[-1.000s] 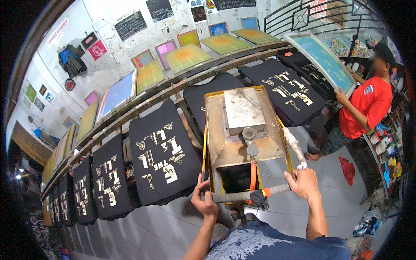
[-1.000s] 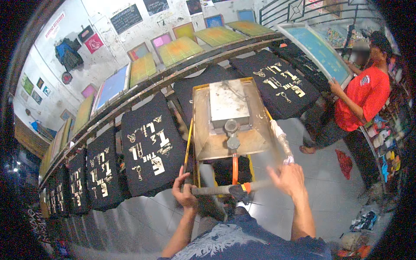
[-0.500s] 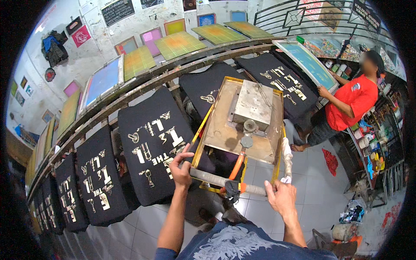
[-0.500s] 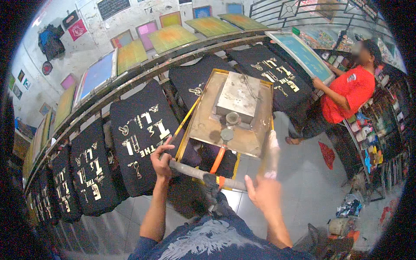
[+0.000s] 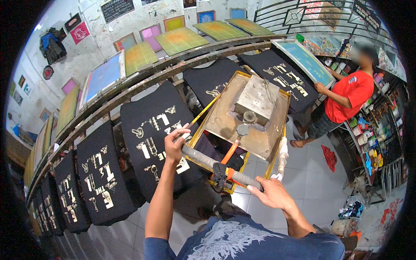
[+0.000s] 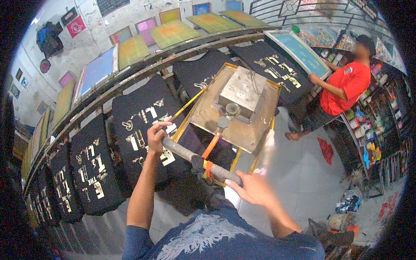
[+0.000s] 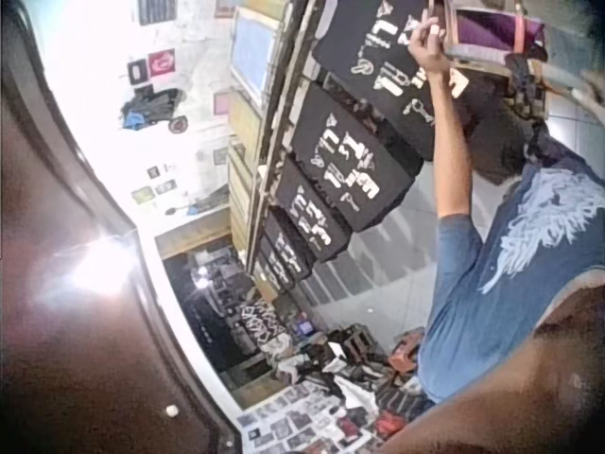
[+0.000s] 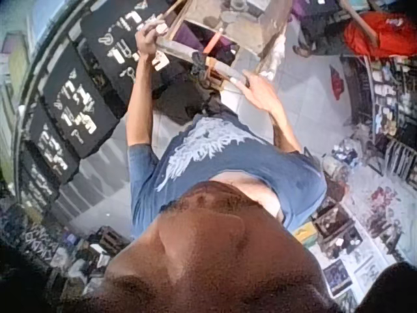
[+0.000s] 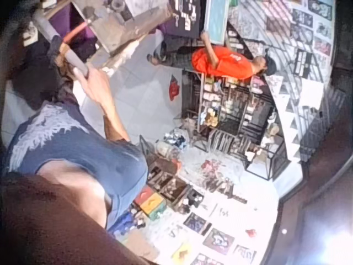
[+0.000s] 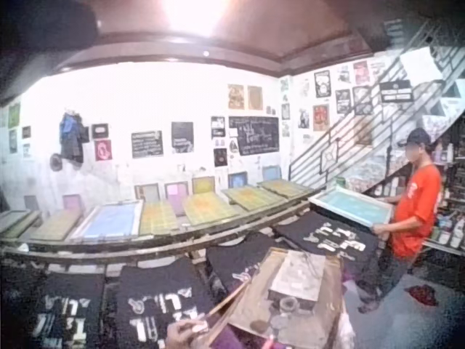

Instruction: The person operates a flash dryer by hand to cure ink on a series of black t-shirts mounted on boards, then uses a rag to apply a liquid substance and a small wooden block to smooth a screen printing frame.

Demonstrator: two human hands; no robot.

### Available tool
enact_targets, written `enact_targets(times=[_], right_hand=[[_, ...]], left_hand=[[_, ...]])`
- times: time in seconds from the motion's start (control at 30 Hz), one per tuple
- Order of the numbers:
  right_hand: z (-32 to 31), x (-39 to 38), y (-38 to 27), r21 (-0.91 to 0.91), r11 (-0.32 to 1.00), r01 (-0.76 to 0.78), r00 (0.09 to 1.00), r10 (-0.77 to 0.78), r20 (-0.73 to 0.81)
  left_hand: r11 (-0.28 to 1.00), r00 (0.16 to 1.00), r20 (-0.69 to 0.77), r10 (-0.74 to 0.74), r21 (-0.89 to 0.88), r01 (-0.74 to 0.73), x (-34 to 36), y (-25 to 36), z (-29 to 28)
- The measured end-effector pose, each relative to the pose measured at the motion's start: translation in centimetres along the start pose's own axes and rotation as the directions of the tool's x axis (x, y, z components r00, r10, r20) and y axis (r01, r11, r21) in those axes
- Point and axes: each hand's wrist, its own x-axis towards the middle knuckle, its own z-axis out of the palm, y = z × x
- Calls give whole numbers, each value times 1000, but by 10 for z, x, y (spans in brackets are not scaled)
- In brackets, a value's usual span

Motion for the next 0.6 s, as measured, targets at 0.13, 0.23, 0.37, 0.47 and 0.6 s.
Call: enact_targets(times=[0.13, 0.23, 0.37, 0.47, 0.6], right_hand=[[-11, 12, 2, 192, 977, 94, 970, -133, 203], [0, 11, 8, 137, 978, 154, 969, -177, 174], [3, 13, -3, 167, 981, 104, 965, -140, 220], [11, 18, 5, 213, 973, 89, 958, -142, 249], [-5, 32, 5, 310, 945, 102, 891, -225, 394]], left_hand=[[991, 992, -21, -122, -57, 120, 5, 9, 2], [992, 993, -28, -118, -48, 117, 4, 9, -4], [987, 989, 12, -148, -59, 148, 16, 11, -7], [979, 983, 52, -176, -91, 181, 29, 3, -9], [981, 981, 82, -175, -67, 180, 34, 4, -5]])
